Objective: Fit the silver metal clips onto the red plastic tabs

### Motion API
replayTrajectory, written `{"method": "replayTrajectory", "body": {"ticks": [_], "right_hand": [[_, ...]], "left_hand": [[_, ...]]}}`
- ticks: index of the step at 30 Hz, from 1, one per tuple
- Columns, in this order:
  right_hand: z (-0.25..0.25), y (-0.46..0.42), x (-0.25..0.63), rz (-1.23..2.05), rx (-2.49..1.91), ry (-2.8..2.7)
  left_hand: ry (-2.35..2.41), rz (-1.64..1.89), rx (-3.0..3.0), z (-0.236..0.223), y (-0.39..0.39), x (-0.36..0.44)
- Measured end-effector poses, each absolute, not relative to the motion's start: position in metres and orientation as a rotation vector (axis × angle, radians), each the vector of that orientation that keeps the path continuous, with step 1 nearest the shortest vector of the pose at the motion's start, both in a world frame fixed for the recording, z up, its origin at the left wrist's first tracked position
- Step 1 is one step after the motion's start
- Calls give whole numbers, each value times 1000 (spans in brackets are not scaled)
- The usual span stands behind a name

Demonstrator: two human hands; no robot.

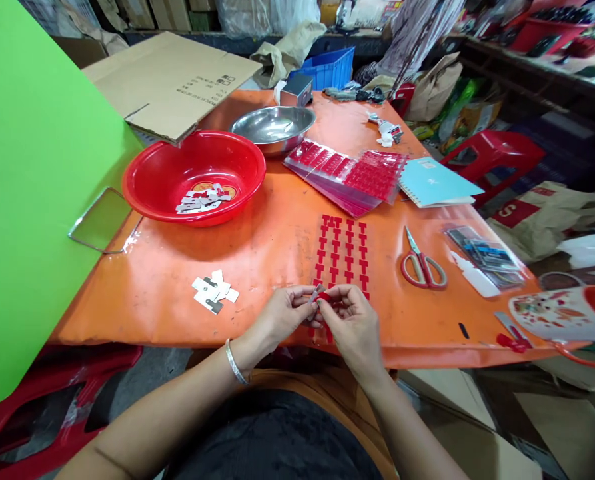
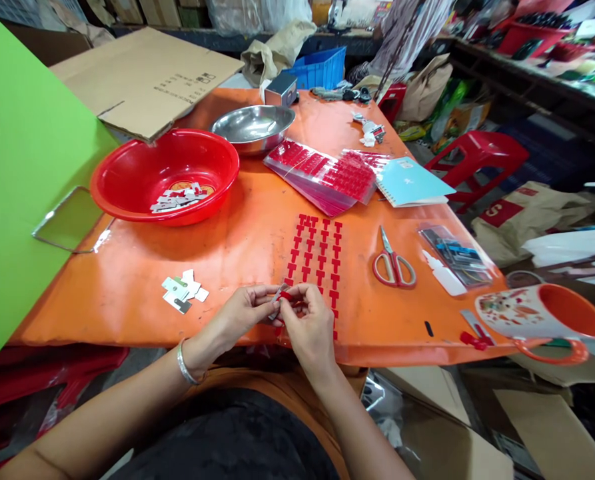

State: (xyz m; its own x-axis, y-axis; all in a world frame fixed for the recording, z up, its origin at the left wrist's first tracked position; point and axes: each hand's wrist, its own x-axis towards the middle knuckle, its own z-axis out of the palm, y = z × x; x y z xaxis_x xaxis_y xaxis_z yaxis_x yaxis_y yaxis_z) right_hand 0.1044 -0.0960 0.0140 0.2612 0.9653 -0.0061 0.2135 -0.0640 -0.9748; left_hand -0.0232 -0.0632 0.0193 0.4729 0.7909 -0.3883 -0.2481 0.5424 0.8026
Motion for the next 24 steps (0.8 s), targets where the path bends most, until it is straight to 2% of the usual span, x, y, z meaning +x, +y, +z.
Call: {"method": "replayTrajectory", "body": {"ticks": [6,12,17,24], "right_hand": [[13,-102,104,771,-1495,-1344],[20,-99,106,435,-1554,-1442],[22,-93,110,626,-1552,-1355],[24,-92,109,677,-1576,-1295]], "left_hand": [[906,771,776,19,-66,-20],[917,790,786,21,-70,-21],[906,778,810,23,-71,-22],[866,770,854,24,-71,-22]]}}
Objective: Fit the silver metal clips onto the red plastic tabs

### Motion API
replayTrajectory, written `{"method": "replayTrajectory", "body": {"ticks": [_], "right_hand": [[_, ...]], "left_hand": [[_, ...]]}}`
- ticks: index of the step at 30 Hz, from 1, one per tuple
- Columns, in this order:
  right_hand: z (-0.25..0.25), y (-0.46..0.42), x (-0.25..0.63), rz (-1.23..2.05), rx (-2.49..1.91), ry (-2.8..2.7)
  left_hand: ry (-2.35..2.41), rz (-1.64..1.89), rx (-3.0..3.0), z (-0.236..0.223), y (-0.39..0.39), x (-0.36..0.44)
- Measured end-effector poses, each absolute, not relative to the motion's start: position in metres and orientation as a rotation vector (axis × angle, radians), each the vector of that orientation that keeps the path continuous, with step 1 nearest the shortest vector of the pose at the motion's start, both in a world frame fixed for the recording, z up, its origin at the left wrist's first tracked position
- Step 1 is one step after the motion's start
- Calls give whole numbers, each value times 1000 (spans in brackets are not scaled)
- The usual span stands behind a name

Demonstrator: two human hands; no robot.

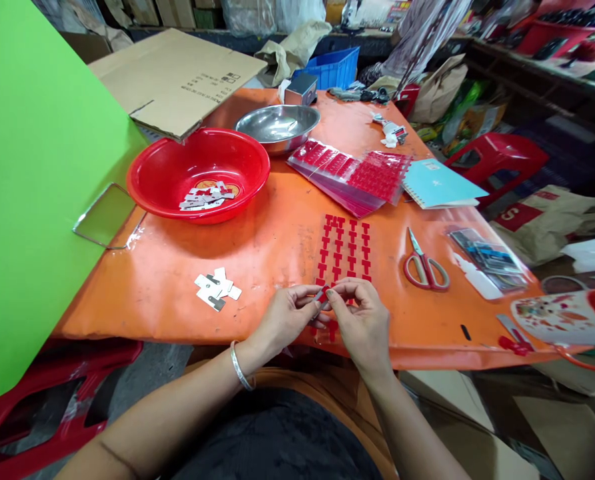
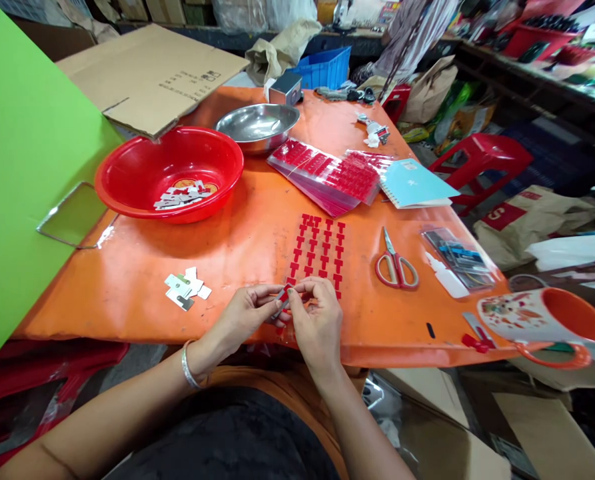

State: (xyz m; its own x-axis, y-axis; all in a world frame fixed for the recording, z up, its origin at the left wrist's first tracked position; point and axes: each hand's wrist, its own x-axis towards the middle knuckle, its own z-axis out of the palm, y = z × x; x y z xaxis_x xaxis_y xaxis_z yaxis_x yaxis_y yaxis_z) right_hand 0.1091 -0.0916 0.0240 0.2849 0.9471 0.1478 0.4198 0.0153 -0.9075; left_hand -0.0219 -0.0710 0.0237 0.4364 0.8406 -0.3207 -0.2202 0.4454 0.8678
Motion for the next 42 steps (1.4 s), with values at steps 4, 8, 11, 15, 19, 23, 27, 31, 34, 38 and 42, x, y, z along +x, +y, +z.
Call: {"method": "replayTrajectory", "body": {"ticks": [4,8,11,15,19,23,27,31,34,38,42], "right_hand": [[25,-91,108,694,-1581,-1272],[25,-91,106,714,-1578,-1238],[22,-89,105,779,-1525,-1143],[20,-86,109,998,-1456,-918],[22,-86,109,1220,-1471,-915],[20,-85,106,1326,-1389,-803],[17,-82,106,1412,-1370,-720],[12,-83,108,1325,-1435,-805],[7,-86,107,1269,-1488,-972],[4,-90,100,1235,-1512,-1134],[7,-92,97,1221,-1527,-1222]], "left_hand": [[869,768,858,23,-71,-22],[872,786,854,23,-73,-22],[849,787,865,24,-74,-22],[873,753,802,26,-73,-24],[871,734,796,26,-74,-26],[818,706,907,23,-75,-30],[841,636,1070,29,-56,-48],[1139,921,1409,56,-6,-94],[1424,1148,1751,78,38,-139],[1853,944,2008,89,79,-182],[2004,854,2162,89,77,-196]]}}
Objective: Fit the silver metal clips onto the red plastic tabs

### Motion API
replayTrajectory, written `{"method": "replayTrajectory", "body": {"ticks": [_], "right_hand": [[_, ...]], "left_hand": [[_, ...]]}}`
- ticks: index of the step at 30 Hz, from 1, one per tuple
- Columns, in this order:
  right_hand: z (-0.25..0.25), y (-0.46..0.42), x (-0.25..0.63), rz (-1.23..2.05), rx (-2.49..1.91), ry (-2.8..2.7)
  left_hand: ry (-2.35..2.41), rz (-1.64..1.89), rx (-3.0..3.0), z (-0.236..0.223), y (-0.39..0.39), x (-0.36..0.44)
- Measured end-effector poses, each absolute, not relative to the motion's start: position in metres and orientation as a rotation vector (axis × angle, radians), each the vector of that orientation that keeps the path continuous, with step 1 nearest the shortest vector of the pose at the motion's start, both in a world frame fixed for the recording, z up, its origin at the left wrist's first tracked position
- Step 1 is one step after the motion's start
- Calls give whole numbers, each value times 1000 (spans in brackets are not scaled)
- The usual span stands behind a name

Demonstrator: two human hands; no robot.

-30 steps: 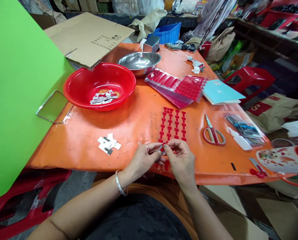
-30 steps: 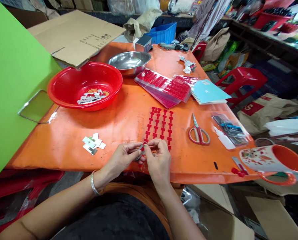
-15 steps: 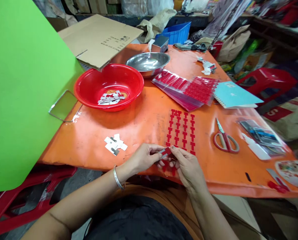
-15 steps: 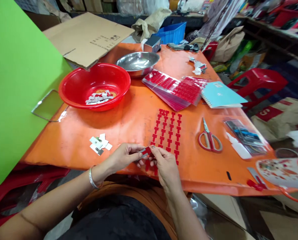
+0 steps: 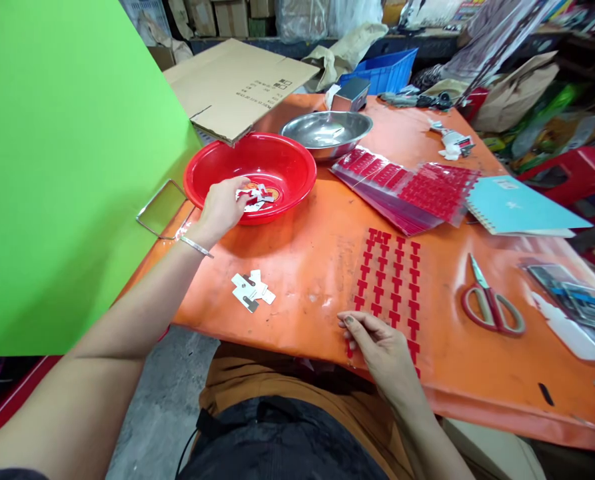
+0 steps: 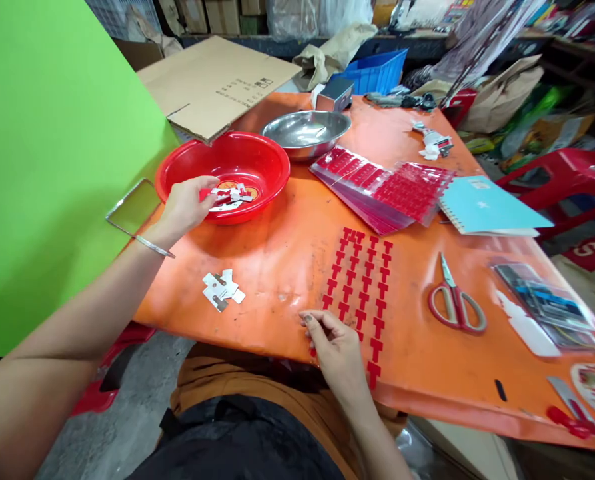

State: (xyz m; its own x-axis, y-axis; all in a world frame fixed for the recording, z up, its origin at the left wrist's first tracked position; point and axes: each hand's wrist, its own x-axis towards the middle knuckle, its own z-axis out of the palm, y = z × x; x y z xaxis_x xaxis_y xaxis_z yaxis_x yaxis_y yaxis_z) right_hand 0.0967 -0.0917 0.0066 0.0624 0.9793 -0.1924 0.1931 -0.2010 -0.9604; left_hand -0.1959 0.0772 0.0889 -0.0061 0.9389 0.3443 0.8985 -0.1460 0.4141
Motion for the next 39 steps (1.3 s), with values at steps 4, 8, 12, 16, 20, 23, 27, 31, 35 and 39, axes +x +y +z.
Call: {"method": "replayTrajectory", "body": {"ticks": [4,8,12,16,20,23,27,31,35,39], "right_hand": [[10,-94,99,1216,-1535,-1239],[9,-96,100,1232,-1550,-1246],[9,-96,98,1255,-1548,-1263],[11,-98,96,1266,-1548,-1287],[12,-100,97,1268,-1541,-1310],[13,-101,94,1317,-1536,-1258],[15,-100,81,1665,-1421,-1012],[22,-99,69,2063,-1227,-697],[18,-99,67,1888,-1234,-543],[3,-103,66,1552,-1356,-704]], "left_hand": [[1863,794,2211,90,39,-198],[1590,313,2162,70,1,-210],[1542,139,2205,38,-15,-226],[1555,162,2141,22,-14,-238],[1516,168,2087,28,-11,-243],[1454,278,2069,44,-16,-232],[1151,506,2240,64,-30,-187],[905,676,2182,57,-45,-137],[1099,912,1510,31,-60,-102],[1061,861,952,14,-71,-76]]}}
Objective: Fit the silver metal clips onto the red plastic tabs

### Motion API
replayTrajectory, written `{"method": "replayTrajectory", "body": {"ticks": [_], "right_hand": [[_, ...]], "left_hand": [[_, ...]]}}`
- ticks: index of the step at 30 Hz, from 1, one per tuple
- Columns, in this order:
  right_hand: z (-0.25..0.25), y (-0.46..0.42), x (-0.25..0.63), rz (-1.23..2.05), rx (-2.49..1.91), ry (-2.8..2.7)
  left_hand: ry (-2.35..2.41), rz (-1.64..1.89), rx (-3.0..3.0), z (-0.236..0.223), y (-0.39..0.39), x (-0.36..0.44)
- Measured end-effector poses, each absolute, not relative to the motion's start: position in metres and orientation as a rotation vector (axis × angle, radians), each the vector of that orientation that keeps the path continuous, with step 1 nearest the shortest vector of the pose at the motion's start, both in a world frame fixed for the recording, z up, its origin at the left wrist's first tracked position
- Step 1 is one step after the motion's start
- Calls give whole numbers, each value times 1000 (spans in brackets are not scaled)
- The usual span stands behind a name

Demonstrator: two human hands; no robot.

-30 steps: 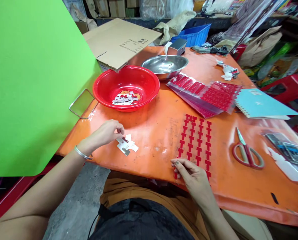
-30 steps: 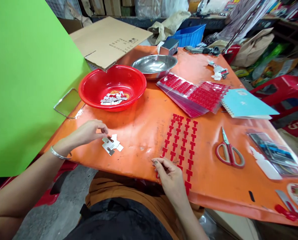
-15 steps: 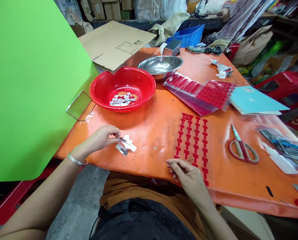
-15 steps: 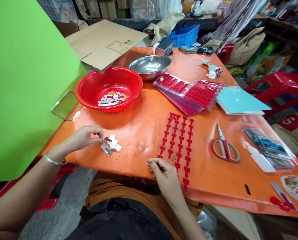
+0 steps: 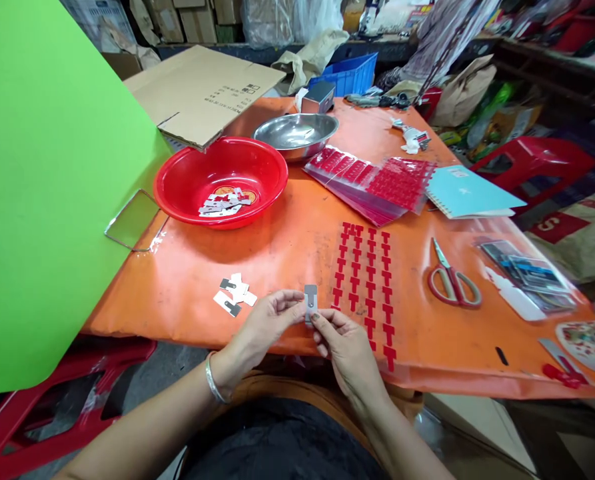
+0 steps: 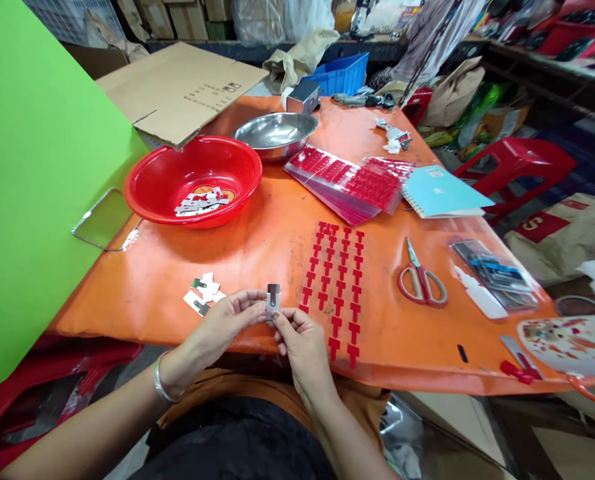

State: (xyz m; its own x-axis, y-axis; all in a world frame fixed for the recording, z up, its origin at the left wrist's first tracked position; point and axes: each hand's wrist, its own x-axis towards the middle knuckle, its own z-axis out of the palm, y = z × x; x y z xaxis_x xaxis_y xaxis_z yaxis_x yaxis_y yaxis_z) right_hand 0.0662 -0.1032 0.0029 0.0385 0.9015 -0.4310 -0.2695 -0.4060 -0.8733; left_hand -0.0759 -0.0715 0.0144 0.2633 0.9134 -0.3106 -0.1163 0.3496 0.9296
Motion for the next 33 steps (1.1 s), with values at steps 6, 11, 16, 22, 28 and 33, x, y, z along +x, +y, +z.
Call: {"method": "replayTrajectory", "body": {"ticks": [6,11,16,22,28,33], "right_hand": [[-5,-113,75,939,-1501,-1525],[-12,-112,80,123,-1563,-2018],[-20,-106,80,-51,-1635,-2231],[-21,-108,80,29,-1590,-2265],[-13,-108,91,339,-1526,-2057],[7,-101,134,735,-1592,-1499]], "left_hand": [[1358,712,1538,22,-67,-71],[1591,276,2222,18,-66,-77],[1581,199,2332,6,-66,-77],[1516,279,2459,-2,-70,-81],[1465,359,2437,0,-70,-83],[1432,641,1933,9,-61,-79]]}}
